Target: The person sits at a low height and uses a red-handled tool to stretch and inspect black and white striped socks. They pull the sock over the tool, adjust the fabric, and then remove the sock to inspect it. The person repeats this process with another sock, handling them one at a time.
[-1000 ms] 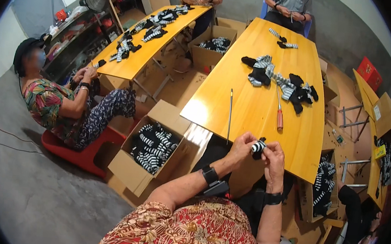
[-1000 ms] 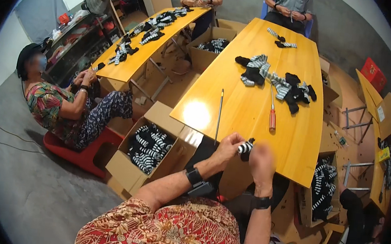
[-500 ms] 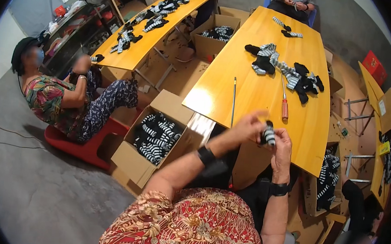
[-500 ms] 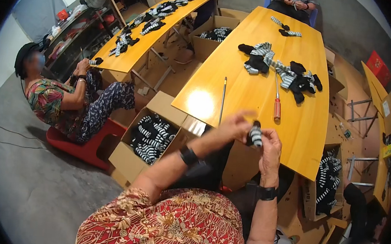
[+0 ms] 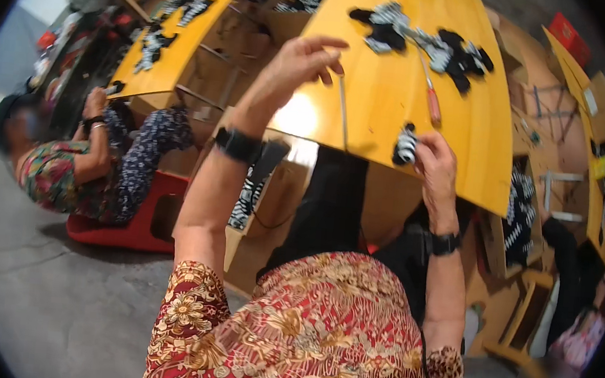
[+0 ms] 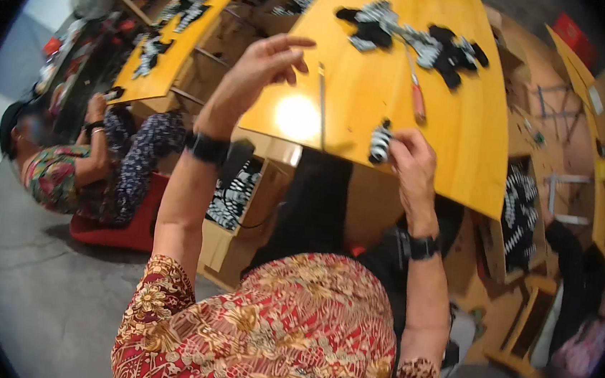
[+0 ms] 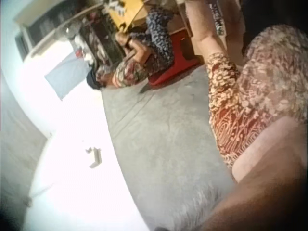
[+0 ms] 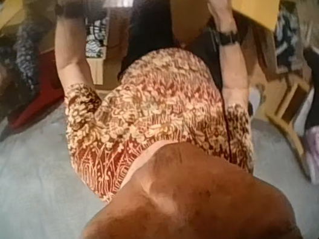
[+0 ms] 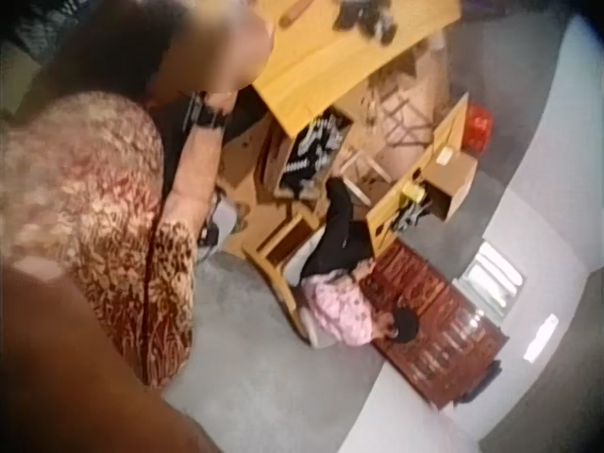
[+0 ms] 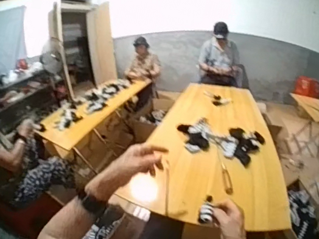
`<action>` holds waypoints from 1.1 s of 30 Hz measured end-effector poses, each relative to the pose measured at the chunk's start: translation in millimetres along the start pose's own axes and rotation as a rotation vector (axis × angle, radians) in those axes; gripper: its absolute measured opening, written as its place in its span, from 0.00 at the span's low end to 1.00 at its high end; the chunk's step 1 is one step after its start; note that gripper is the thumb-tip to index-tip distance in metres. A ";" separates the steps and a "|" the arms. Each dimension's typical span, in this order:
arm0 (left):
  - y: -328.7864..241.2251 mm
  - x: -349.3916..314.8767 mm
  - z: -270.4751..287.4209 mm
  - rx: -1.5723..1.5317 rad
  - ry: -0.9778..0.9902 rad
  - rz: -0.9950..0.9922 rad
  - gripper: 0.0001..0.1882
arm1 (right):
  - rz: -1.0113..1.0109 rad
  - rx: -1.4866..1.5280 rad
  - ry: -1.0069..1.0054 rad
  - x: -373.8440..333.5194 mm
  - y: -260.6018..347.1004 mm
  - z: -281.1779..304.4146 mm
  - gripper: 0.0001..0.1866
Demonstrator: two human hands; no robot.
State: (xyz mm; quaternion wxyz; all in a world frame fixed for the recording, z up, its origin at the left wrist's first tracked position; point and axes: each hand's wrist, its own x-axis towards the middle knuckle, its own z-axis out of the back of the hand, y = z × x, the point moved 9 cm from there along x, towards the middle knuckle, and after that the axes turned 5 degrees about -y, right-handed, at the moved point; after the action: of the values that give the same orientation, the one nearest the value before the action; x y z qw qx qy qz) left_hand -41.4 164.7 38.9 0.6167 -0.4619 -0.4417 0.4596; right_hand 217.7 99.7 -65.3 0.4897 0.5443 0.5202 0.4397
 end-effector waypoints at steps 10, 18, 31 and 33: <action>77.5 -53.6 -147.0 -0.368 0.081 0.200 0.18 | 0.113 -0.046 -0.095 -6.0 11.4 10.9 0.02; 79.1 -60.9 -134.7 -0.270 -0.015 0.048 0.06 | 0.158 -0.062 0.022 -12.1 15.7 -8.1 0.01; 106.8 -64.2 -157.0 -0.888 -0.056 0.238 0.08 | -0.109 0.124 0.074 -7.9 -18.5 -7.4 0.03; 108.6 -66.7 -162.0 -0.908 0.009 0.259 0.09 | -0.113 0.074 0.041 -7.8 -22.6 -4.5 0.02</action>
State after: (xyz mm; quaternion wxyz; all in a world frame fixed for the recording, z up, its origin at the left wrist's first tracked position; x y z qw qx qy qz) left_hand 86.0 89.6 -104.7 0.2920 -0.7382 -0.5338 0.2912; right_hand 209.7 91.8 -86.8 0.4826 0.5229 0.5757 0.4029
